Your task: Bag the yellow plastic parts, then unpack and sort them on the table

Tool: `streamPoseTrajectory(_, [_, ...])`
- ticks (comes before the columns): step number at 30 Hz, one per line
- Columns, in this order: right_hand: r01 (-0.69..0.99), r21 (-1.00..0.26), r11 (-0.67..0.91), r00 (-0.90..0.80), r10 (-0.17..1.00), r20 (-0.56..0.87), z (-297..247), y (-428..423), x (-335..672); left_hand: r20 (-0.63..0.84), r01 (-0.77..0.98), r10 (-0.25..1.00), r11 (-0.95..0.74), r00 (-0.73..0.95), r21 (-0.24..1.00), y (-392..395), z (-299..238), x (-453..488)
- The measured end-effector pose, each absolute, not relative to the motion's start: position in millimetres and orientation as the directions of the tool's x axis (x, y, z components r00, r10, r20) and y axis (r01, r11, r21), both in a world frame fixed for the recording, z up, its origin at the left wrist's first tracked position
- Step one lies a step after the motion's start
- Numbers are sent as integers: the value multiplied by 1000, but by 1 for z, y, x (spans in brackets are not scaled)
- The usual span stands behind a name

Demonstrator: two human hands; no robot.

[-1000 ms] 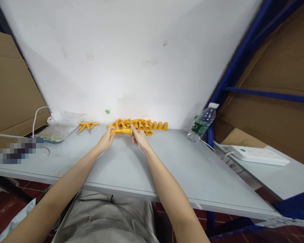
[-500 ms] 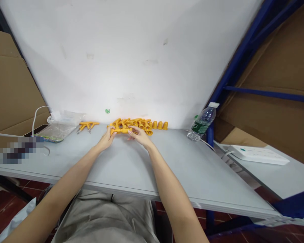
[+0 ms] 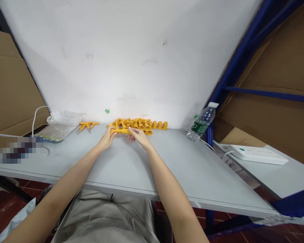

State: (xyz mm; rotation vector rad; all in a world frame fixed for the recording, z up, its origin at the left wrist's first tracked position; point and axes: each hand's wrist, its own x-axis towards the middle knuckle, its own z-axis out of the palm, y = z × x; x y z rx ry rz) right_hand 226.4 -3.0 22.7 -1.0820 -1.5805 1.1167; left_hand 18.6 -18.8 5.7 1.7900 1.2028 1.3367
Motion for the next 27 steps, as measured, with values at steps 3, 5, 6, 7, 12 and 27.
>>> streamPoseTrajectory(3, [126, -971, 205, -286, 944, 162, 25, -4, 229, 430, 332, 899, -432, 84, 838, -17, 3, 18])
streamPoseTrajectory(5, [109, -974, 196, -297, 942, 157, 26, -5, 229, 434, 357, 897, -436, 91, 826, -16, 2, 18])
streamPoseTrajectory(6, [105, -976, 191, -292, 944, 153, 26, -5, 229, 433, 369, 896, -435, 94, 821, -15, 1, 17])
streamPoseTrajectory(7, [103, -977, 185, -284, 947, 149, 26, -5, 229, 432, 379, 896, -435, 98, 817, -15, 1, 17])
streamPoseTrajectory(12, [74, -986, 149, -260, 958, 125, 26, -6, 226, 425, 355, 899, -432, 102, 829, -16, 2, 17])
streamPoseTrajectory(27, [-164, -964, 207, 76, 978, 197, 38, 24, 198, 507, 464, 822, -354, -260, 812, 2, -7, 12])
